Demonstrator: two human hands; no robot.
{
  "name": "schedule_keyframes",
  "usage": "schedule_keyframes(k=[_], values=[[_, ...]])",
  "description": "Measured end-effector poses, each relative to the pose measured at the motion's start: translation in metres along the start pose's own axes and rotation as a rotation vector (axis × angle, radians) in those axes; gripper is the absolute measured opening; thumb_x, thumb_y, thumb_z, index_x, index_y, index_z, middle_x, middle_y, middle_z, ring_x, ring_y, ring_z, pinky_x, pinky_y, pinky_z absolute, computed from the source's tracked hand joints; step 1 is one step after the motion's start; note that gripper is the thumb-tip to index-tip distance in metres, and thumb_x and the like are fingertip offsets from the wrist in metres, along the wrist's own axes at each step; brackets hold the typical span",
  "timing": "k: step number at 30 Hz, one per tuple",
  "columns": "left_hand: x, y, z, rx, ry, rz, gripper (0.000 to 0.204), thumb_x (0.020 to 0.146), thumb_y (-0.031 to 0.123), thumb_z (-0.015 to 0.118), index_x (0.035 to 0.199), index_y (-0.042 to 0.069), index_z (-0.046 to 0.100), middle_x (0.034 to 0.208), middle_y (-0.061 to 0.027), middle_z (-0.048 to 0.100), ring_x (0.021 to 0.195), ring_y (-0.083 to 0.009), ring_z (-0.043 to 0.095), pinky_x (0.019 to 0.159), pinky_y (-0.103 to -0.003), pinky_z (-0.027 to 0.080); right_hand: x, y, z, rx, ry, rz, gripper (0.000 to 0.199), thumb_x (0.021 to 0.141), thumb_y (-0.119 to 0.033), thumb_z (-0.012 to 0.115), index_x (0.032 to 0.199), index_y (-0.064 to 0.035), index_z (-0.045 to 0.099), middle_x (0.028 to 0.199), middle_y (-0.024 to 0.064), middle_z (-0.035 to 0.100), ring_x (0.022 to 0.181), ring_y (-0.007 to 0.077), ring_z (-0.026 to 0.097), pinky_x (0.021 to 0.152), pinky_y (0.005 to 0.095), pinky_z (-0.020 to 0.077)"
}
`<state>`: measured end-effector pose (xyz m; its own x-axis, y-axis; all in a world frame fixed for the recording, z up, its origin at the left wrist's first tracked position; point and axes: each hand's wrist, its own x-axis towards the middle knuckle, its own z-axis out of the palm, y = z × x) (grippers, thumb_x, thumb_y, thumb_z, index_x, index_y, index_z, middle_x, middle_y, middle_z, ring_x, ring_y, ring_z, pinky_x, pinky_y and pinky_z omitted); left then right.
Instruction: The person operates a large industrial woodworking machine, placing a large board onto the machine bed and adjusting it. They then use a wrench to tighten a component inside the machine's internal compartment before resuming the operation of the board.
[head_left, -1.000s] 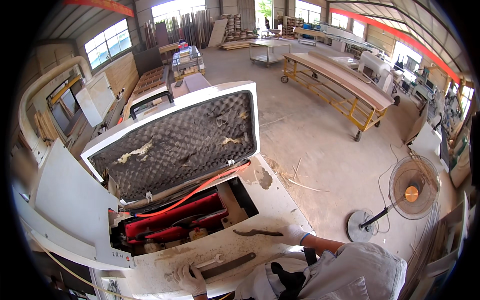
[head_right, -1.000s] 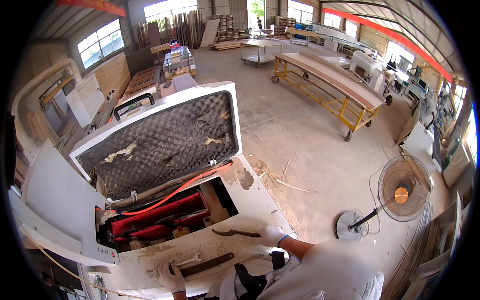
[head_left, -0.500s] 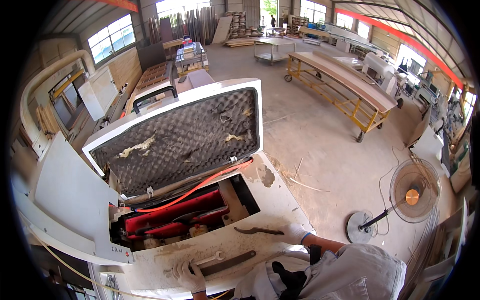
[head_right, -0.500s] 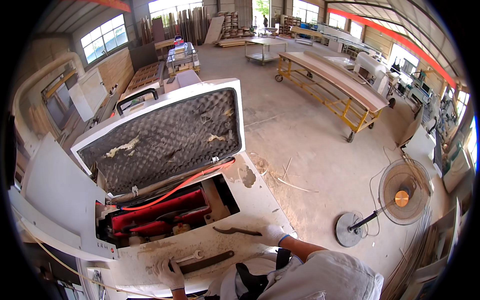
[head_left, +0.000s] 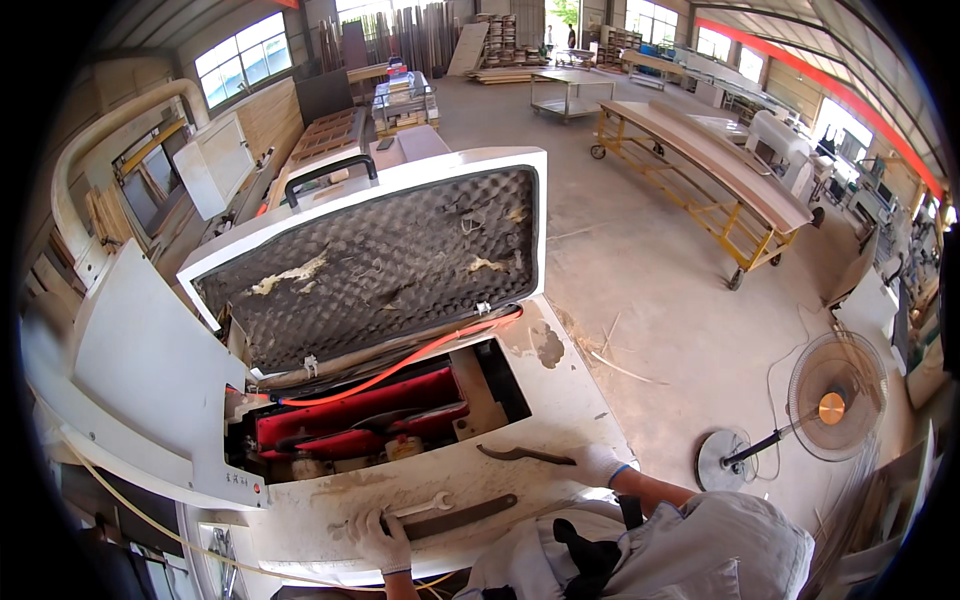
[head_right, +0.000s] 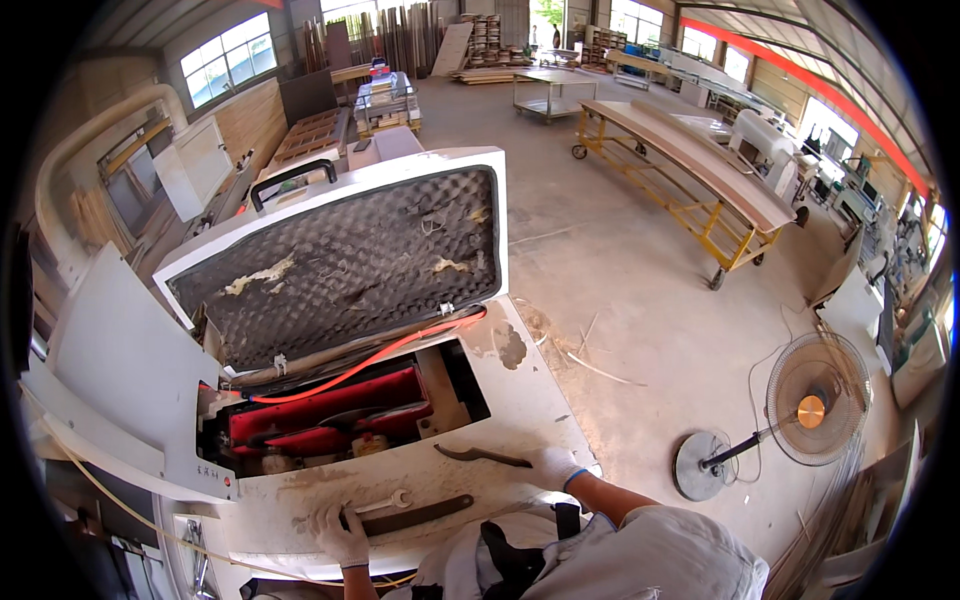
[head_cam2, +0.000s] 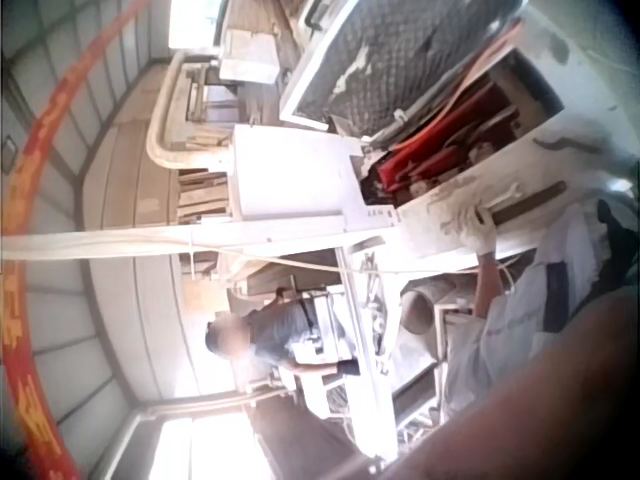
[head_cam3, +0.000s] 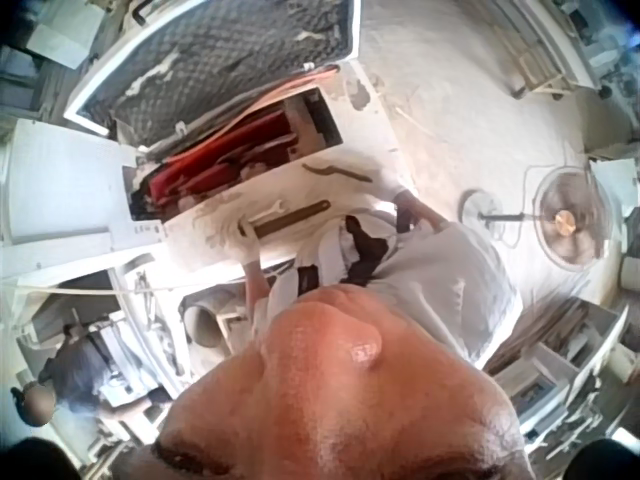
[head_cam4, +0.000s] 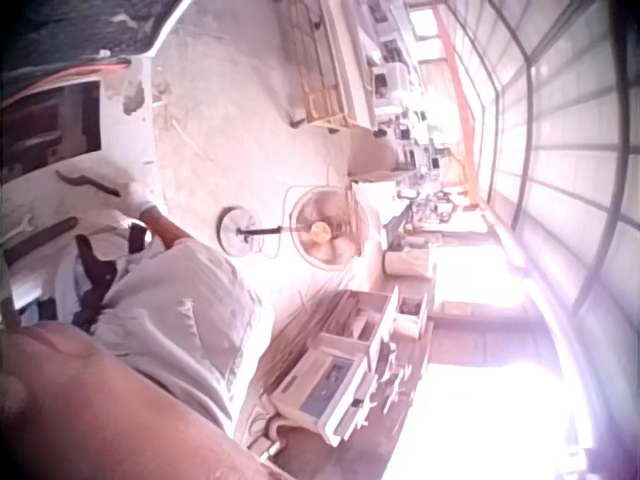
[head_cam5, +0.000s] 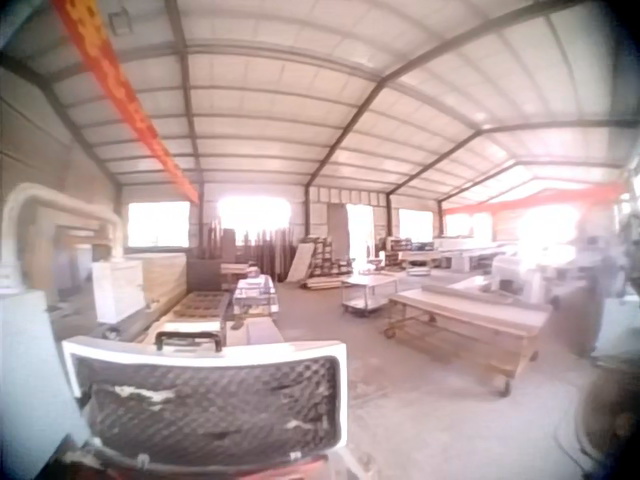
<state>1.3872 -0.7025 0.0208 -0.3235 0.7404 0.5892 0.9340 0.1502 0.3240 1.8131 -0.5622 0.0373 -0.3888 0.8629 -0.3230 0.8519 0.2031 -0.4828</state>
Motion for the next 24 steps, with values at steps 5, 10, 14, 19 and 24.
schedule_keyframes(k=[5,10,14,19,24], values=[[-0.003,-0.006,-0.003,-0.01,0.031,-0.035,0.019,0.086,0.017,0.073,0.102,0.007,0.07,0.111,-0.0161,0.068,0.114,-0.042,0.059,0.105,-0.058,0.044,0.015,0.008,0.012,-0.019,-0.062,0.056,0.057,0.092,-0.052,0.068,0.132,-0.0117,0.068,0.127,0.0196,0.07,0.117,0.0369,0.066,0.102,0.0437,0.0498],[0.015,0.001,0.006,-0.035,-0.018,-0.023,0.02,0.083,0.018,0.072,0.1,0.008,0.071,0.109,-0.0128,0.07,0.115,-0.0382,0.059,0.109,-0.056,0.042,-0.013,-0.021,-0.019,0.098,0.031,0.108,0.057,0.087,-0.052,0.074,0.109,0.0007,0.075,0.095,0.0266,0.074,0.089,0.0365,0.074,0.079,0.0458,0.0552],[0.002,-0.009,-0.006,0.001,0.019,-0.05,0.025,0.08,0.015,0.073,0.103,0.009,0.068,0.11,-0.0112,0.068,0.115,-0.0363,0.059,0.109,-0.056,0.04,-0.002,-0.027,-0.01,0.089,0.043,0.076,0.054,0.086,-0.05,0.074,0.101,0.0028,0.075,0.081,0.0246,0.072,0.076,0.0338,0.072,0.069,0.0443,0.0535],[0.0,-0.009,-0.003,0.002,0.015,-0.035,0.027,0.081,0.014,0.073,0.106,0.008,0.065,0.108,-0.0107,0.067,0.114,-0.0363,0.058,0.107,-0.056,0.04,-0.006,-0.032,-0.016,0.116,-0.014,0.116,0.053,0.088,-0.05,0.07,0.102,0.001,0.075,0.085,0.0245,0.073,0.081,0.0393,0.072,0.074,0.047,0.0546],[0.001,-0.008,-0.002,0.014,0.026,-0.022,0.027,0.081,0.014,0.074,0.106,0.008,0.065,0.109,-0.0106,0.067,0.114,-0.0361,0.058,0.107,-0.056,0.04,-0.002,-0.028,-0.017,0.061,-0.007,0.117,0.054,0.088,-0.051,0.07,0.101,0.0006,0.075,0.087,0.0256,0.073,0.083,0.0404,0.072,0.074,0.048,0.0543]])
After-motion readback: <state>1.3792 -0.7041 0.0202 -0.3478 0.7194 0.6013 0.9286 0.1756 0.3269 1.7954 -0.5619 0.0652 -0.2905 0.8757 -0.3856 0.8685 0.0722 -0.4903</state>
